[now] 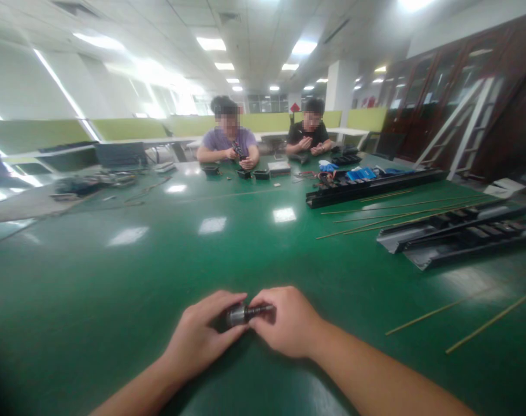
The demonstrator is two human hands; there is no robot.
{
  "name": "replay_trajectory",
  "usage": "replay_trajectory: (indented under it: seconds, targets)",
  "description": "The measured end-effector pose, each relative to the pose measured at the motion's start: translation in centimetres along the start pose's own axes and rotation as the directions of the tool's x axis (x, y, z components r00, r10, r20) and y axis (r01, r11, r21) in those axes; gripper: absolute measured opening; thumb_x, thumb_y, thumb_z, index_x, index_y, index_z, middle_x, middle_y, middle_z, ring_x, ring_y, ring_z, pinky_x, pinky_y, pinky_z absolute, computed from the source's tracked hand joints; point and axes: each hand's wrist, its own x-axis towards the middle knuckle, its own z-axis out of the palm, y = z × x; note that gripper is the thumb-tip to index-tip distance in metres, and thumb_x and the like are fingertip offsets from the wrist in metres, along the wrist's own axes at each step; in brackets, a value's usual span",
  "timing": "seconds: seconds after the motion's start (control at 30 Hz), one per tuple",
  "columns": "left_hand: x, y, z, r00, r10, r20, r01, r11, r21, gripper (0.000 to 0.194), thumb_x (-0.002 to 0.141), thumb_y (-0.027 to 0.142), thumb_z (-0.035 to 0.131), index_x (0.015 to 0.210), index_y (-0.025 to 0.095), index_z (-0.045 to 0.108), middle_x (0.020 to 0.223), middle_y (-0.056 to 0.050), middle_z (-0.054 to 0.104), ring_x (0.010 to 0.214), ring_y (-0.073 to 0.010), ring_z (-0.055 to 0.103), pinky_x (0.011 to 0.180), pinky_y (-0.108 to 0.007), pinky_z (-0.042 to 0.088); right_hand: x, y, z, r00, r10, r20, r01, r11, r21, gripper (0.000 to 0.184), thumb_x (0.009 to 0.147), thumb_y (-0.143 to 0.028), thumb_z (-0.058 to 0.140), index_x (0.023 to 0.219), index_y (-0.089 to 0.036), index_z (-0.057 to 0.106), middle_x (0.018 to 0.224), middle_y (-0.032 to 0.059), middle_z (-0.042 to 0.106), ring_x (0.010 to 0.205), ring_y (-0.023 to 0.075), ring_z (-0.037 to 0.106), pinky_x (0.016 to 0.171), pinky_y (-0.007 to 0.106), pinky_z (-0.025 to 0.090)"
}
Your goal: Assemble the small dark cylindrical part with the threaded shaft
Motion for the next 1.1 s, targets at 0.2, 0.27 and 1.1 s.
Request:
replay_trajectory:
  seconds: [0.2,0.27,1.1]
  targets:
    - [-0.02,0.75,-0.03,0.996,-0.072,0.048,0.072,0.997,0.0,0.017,0.079,0.029,0.075,0.094,0.022,0.07,0.085,0.0,0.071,0.075,-0.014,0.067,0.069,-0.023,0.051,-0.07,0.15,-0.13,1.0,-0.012,0.02,0.013,0.999,-0.03,0.013,0.075,-0.018,0.067,0.087,-0.02,0.072,0.078,0.0014,0.072,0.069,0.0162,0.063,0.065,0.025,0.045]
    - [0.03,0.88,0.0,0.996,-0.079,0.05,0.079,0.997,0.013,0.017,0.079,0.031,0.076,0.093,0.022,0.07,0.082,0.0,0.071,0.073,-0.0147,0.066,0.067,-0.024,0.05,-0.09,0.32,-0.11,0.999,-0.019,0.026,0.02,0.999,-0.038,0.012,0.075,-0.019,0.067,0.086,-0.02,0.071,0.078,0.0012,0.071,0.069,0.0161,0.063,0.066,0.025,0.045]
    - [0.2,0.8,-0.08,1.0,0.013,0.007,-0.014,0.997,0.08,0.02,0.079,0.035,0.076,0.094,0.022,0.073,0.084,-0.003,0.074,0.075,-0.0178,0.069,0.069,-0.029,0.053,0.02,0.45,-0.42,0.998,-0.038,0.042,0.041,0.997,-0.071,0.01,0.077,-0.018,0.066,0.085,-0.02,0.072,0.077,0.0013,0.071,0.068,0.0161,0.062,0.065,0.025,0.043]
